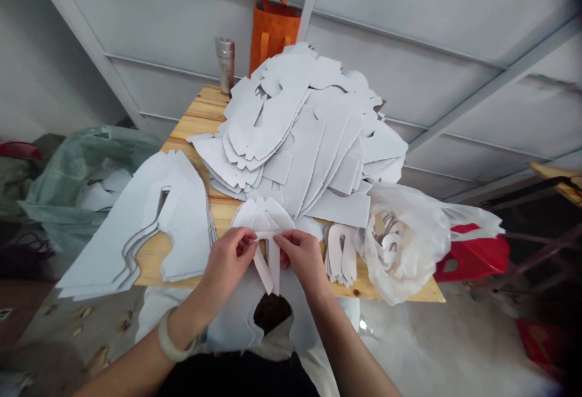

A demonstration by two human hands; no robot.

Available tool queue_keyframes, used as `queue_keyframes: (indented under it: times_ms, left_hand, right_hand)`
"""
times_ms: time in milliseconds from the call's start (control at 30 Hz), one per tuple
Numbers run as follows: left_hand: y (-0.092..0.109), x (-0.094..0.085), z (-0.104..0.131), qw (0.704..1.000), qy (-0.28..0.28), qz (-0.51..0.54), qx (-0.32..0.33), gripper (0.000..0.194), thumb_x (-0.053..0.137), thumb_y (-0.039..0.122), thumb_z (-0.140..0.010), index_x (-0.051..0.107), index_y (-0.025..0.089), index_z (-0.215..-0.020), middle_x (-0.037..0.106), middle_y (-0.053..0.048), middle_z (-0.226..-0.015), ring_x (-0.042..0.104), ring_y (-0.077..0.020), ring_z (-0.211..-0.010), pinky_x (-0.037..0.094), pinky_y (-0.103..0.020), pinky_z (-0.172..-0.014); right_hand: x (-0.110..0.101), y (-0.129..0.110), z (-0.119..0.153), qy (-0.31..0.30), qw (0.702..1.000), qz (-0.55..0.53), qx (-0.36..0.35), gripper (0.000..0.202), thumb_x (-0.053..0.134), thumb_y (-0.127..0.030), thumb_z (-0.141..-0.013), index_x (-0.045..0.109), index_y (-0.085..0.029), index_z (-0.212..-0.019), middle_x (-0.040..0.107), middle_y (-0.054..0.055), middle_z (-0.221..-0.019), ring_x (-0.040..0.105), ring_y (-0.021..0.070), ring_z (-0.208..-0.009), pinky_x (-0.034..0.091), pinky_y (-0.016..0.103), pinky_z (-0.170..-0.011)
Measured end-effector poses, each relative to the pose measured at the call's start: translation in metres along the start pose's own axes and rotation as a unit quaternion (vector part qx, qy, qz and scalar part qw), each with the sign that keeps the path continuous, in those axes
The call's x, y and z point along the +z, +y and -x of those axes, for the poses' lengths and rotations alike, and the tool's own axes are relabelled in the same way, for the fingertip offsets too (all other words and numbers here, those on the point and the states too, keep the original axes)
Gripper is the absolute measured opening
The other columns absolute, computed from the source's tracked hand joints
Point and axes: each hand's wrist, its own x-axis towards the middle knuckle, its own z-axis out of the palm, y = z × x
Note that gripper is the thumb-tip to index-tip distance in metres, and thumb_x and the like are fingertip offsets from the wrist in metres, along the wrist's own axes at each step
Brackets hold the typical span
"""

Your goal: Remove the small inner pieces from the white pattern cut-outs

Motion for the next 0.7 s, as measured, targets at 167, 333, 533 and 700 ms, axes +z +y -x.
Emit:
queue_keyframes:
  times_ms: [167, 333, 533, 700]
  left_hand:
    - [-0.0075, 0.0017, 0.0002, 0.999, -0.002, -0.036, 0.028, 0.011, 0.063, 0.025, -0.090, 0.071, 0.019, -0.094, 0.069, -0.004, -0.087, 0.068, -0.0173, -0.072, 0.056, -0.029, -0.069]
    - [-0.0074, 0.0019, 0.0004, 0.998, -0.006, -0.054, 0.030, 0.010, 0.063, 0.024, -0.090, 0.071, 0.018, -0.093, 0.070, -0.004, -0.088, 0.068, -0.0166, -0.073, 0.057, -0.028, -0.070]
    - [-0.0080, 0.0023, 0.0003, 0.998, -0.010, -0.058, 0.018, 0.011, 0.062, 0.023, -0.090, 0.071, 0.017, -0.094, 0.070, -0.005, -0.089, 0.069, -0.0172, -0.075, 0.057, -0.029, -0.072]
    - [-0.0090, 0.0025, -0.0002, 0.998, -0.019, -0.061, 0.017, 0.011, 0.062, 0.023, -0.090, 0.070, 0.017, -0.094, 0.070, -0.005, -0.090, 0.069, -0.0171, -0.075, 0.057, -0.029, -0.072]
  right_hand:
    - [0.0008, 0.0050, -0.0024, 0.007, 1.000, 0.004, -0.002, 0.026, 0.072, -0.041, -0.072, 0.065, -0.017, -0.065, 0.055, -0.004, -0.045, 0.046, 0.0106, -0.039, 0.037, 0.023, -0.040]
    - [0.0024, 0.0069, -0.0031, 0.015, 1.000, 0.014, 0.000, 0.024, 0.071, -0.040, -0.073, 0.065, -0.018, -0.066, 0.055, -0.004, -0.045, 0.047, 0.0113, -0.039, 0.038, 0.023, -0.039]
    - [0.0043, 0.0025, -0.0011, 0.024, 0.999, 0.036, 0.001, 0.021, 0.069, -0.035, -0.076, 0.065, -0.018, -0.065, 0.054, -0.004, -0.045, 0.046, 0.0105, -0.038, 0.037, 0.022, -0.040]
    - [0.0052, 0.0023, -0.0007, 0.030, 0.999, 0.043, 0.008, 0.019, 0.069, -0.033, -0.078, 0.066, -0.018, -0.067, 0.054, -0.005, -0.043, 0.046, 0.0102, -0.036, 0.037, 0.022, -0.039]
